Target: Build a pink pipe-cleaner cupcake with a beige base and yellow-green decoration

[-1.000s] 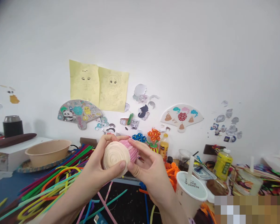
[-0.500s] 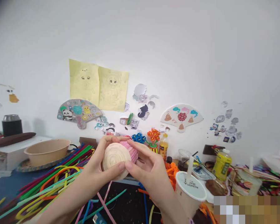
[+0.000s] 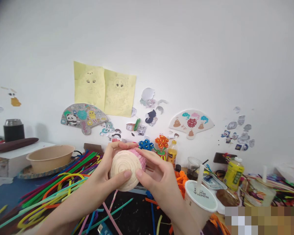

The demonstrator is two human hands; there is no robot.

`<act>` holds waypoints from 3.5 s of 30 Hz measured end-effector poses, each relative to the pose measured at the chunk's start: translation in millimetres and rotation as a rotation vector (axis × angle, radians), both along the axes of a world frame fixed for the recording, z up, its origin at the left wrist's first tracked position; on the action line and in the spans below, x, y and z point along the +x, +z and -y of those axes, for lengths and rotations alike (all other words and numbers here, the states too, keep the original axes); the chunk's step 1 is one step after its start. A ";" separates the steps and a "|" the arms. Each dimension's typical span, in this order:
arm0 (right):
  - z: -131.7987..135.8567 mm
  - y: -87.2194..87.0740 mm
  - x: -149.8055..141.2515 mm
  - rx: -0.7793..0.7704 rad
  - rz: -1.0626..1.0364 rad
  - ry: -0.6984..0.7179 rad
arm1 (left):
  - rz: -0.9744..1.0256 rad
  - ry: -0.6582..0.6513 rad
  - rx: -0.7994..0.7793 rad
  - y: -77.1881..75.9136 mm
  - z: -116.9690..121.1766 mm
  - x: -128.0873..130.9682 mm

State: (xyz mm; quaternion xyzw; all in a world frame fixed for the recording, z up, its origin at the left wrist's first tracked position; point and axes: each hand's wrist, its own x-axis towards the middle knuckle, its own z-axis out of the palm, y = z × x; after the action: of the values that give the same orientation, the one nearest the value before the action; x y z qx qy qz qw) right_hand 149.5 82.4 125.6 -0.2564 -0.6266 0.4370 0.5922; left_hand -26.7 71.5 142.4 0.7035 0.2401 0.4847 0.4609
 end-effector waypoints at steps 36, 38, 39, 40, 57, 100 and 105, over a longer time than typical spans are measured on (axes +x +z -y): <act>-2.4 -3.2 9.0 -0.048 0.099 0.085 | 0.093 0.136 0.098 -9.6 -12.5 4.8; -2.4 -3.6 10.4 -0.077 0.077 0.131 | 0.083 0.130 0.103 -9.6 -12.7 4.1; -2.4 -3.2 10.6 -0.086 0.068 0.146 | 0.073 0.124 0.106 -9.4 -12.4 3.6; -2.2 -2.6 10.6 -0.091 0.059 0.155 | 0.063 0.121 0.108 -9.3 -12.0 3.3; 0.3 1.1 7.9 -0.137 0.023 0.223 | 0.082 0.133 0.096 -6.4 -10.1 7.6; 3.0 0.2 3.1 -0.155 -0.007 0.231 | 0.094 0.079 0.089 -8.4 -12.5 -6.3; 0.0 -0.2 1.3 -0.143 -0.018 0.191 | -0.067 0.151 0.114 -7.3 -21.0 -15.2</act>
State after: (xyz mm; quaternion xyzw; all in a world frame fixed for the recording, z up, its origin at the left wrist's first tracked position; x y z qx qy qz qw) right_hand 150.7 82.4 125.5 -0.2331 -0.6102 0.5372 0.5336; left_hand -41.9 92.5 135.1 0.7243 0.2797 0.5071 0.3742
